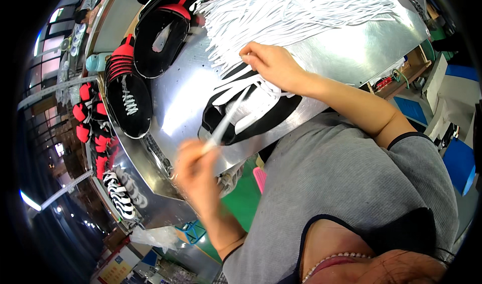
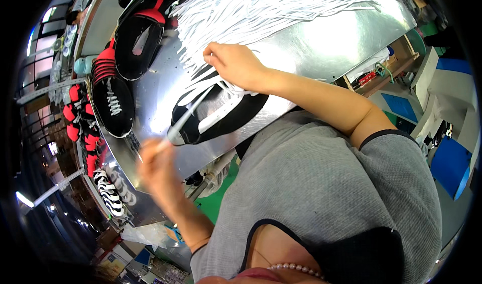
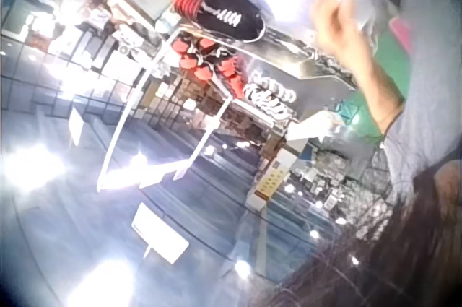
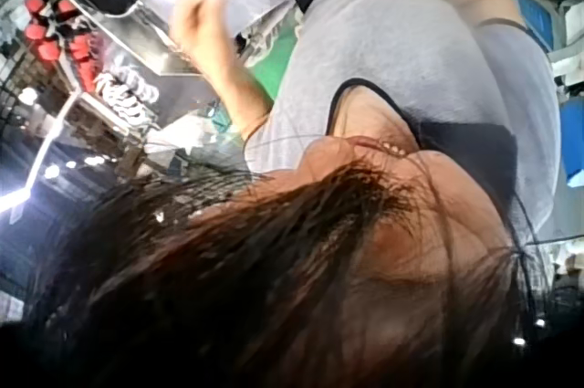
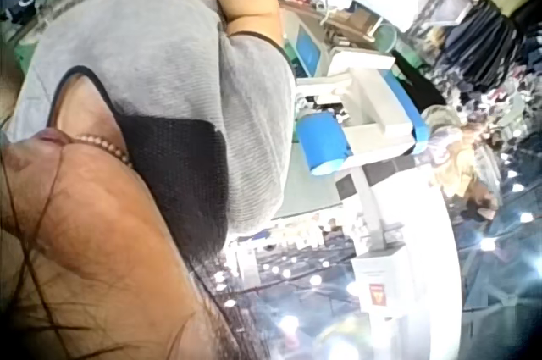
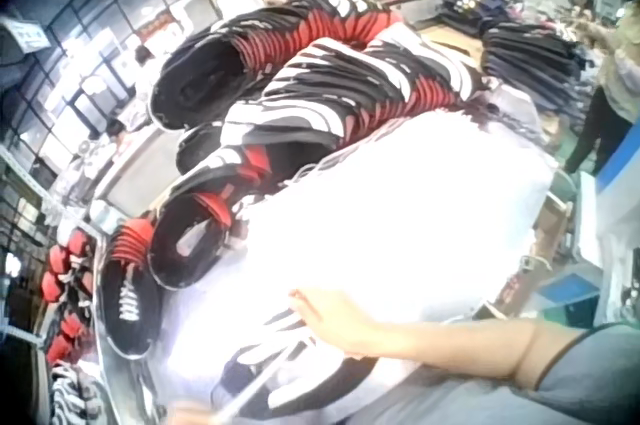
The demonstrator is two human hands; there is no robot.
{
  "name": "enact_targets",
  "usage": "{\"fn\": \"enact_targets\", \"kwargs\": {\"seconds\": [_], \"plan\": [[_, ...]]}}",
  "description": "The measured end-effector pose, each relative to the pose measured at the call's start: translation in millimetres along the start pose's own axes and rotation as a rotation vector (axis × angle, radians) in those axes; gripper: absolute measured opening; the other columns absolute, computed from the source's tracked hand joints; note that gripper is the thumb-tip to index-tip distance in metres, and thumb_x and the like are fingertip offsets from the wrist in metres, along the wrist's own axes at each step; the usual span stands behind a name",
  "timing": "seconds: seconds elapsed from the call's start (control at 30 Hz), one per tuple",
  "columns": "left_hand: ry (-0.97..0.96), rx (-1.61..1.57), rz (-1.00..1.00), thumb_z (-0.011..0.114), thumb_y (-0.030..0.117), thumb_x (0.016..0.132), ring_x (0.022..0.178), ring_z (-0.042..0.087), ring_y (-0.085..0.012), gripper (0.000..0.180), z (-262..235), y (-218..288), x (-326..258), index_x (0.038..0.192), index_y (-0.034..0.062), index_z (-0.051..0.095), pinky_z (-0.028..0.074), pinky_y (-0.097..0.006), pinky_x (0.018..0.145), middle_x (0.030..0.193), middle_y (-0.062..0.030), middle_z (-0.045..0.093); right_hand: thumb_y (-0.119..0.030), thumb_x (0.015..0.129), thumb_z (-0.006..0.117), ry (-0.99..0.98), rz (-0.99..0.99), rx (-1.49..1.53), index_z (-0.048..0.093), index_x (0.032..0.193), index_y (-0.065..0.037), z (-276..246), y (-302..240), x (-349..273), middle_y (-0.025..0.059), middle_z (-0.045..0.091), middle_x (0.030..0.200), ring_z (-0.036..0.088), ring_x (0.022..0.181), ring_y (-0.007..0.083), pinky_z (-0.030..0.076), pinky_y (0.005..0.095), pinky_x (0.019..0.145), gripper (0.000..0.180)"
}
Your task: The person laces a black and white shoe with white laces by hand.
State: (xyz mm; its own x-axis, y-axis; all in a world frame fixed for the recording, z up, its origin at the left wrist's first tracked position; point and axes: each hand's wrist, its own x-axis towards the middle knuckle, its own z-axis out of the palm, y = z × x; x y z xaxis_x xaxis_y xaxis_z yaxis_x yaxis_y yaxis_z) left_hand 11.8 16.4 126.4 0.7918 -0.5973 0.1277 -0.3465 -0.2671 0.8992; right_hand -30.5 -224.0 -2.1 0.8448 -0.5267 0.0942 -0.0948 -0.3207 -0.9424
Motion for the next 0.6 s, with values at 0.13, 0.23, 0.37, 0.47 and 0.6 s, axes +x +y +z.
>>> {"fn": "enact_targets", "kwargs": {"seconds": [0.13,0.23,0.37,0.47,0.6], "plan": [[-0.09,0.461,0.296,0.082,0.004,0.068,0.102,0.053,-0.0262,0.015,68,-35,0,0.079,0.0053,0.071,0.042,-0.037,0.088,0.103,-0.0073,0.063,-0.022,0.1,0.055,-0.031,0.018,0.284,0.062,0.117,-0.003,-14,-14,-9,0.0005,0.062,0.08,0.053,0.067,0.0064,0.044,0.0227,0.061,0.027],[-0.068,0.484,0.315,0.081,0.003,0.07,0.093,0.057,-0.024,0.015,84,-45,1,0.078,0.0034,0.068,0.045,-0.034,0.081,0.098,-0.0074,0.063,-0.02,0.1,0.054,-0.106,0.03,0.303,0.061,0.118,-0.002,-34,-31,-34,0.0006,0.06,0.078,0.048,0.062,0.0035,0.041,0.0208,0.057,0.027],[-0.039,0.423,0.242,0.08,0.006,0.077,0.076,0.061,-0.0225,0.022,88,-49,8,0.09,0.0013,0.063,0.049,-0.032,0.072,0.088,-0.0089,0.064,-0.011,0.099,0.054,-0.265,-0.032,0.178,0.058,0.115,-0.002,-51,-37,-71,0.0047,0.061,0.078,0.058,0.07,0.0119,0.048,0.0283,0.065,0.019],[-0.045,0.442,0.184,0.08,0.01,0.078,0.073,0.061,-0.022,0.023,88,-48,9,0.091,0.0009,0.063,0.049,-0.031,0.071,0.085,-0.0083,0.064,-0.018,0.097,0.057,-0.259,-0.081,0.151,0.056,0.108,-0.003,-45,-23,-89,0.0113,0.065,0.076,0.063,0.066,0.0255,0.048,0.0346,0.062,0.019],[-0.069,0.448,0.177,0.08,0.013,0.078,0.071,0.061,-0.021,0.024,85,-48,11,0.09,0.0012,0.063,0.048,-0.03,0.068,0.083,-0.0079,0.065,-0.018,0.096,0.058,-0.349,-0.02,0.025,0.055,0.1,-0.004,-48,-23,-91,0.0119,0.065,0.075,0.064,0.066,0.0295,0.048,0.0374,0.061,0.016]]}}
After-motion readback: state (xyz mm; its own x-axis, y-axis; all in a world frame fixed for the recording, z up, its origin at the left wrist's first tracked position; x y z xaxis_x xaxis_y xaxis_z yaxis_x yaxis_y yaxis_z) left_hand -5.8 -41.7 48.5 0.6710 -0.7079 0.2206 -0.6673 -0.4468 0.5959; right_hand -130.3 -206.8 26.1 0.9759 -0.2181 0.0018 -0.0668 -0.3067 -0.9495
